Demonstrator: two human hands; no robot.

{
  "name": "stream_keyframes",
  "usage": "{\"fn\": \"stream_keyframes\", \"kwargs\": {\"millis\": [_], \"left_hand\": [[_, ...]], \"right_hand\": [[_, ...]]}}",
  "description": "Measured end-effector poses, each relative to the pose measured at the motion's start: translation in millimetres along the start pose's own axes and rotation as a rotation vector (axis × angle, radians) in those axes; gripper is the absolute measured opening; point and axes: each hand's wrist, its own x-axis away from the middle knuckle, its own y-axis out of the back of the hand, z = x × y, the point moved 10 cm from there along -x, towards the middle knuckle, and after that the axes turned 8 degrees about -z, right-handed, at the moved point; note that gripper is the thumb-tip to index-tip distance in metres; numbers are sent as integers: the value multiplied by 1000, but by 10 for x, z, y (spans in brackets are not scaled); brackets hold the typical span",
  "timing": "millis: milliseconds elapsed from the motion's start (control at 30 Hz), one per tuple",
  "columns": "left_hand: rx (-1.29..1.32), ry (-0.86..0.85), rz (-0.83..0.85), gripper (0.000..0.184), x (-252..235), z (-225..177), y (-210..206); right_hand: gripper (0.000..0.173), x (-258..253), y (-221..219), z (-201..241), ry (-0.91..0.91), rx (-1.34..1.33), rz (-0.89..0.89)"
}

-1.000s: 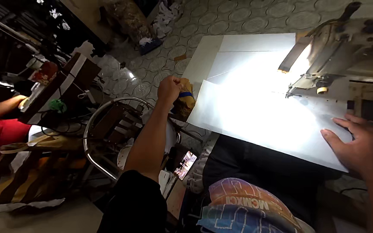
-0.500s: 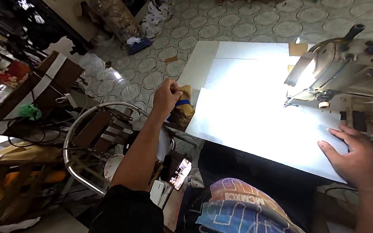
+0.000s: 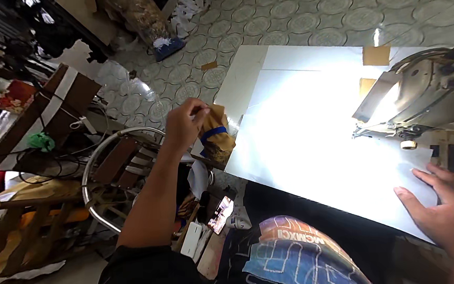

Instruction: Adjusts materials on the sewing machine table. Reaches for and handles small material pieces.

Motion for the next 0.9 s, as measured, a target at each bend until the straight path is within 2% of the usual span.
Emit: {"fn": "stream_keyframes", "kwargs": {"millis": [67, 133, 200, 267, 333, 400, 433, 467, 567, 667, 800, 900], "left_hand": [[62, -89, -171, 30, -71, -264, 382], [172, -187, -273, 33, -127, -596, 790], [274, -232, -185, 42, -157, -889, 896], [341, -286, 77, 42, -48, -1322, 583], [481, -380, 458, 29, 308, -1956, -6], [716, -548, 889, 27, 789, -2590, -597], [808, -612, 998, 27, 943, -2852, -824], [845, -623, 1034, 28, 1012, -3042, -1058], [699, -433, 989, 29, 951, -3208, -1929], [599, -397, 753, 35, 809, -3095, -2475], [285, -514, 368, 37, 684, -2960, -2380], [292, -692, 266, 33, 737, -2966, -2259]], "right_hand": [[75, -7, 17, 6, -1, 16, 8], [77, -12, 48, 64, -10, 36, 18], [77, -16, 75, 97, -21, 45, 15], [76, -9, 89, 97, -29, 51, 7], [74, -8, 91, 113, -16, 50, 5], [72, -10, 89, 129, -2, 51, 11], [70, -6, 85, 130, -1, 56, 17], [69, -3, 83, 135, -1, 56, 21], [68, -5, 91, 160, 15, 54, 12], [67, -18, 106, 176, 11, 45, 13], [67, -5, 77, 136, -29, 47, 36], [68, -13, 56, 123, -24, 60, 33]]}}
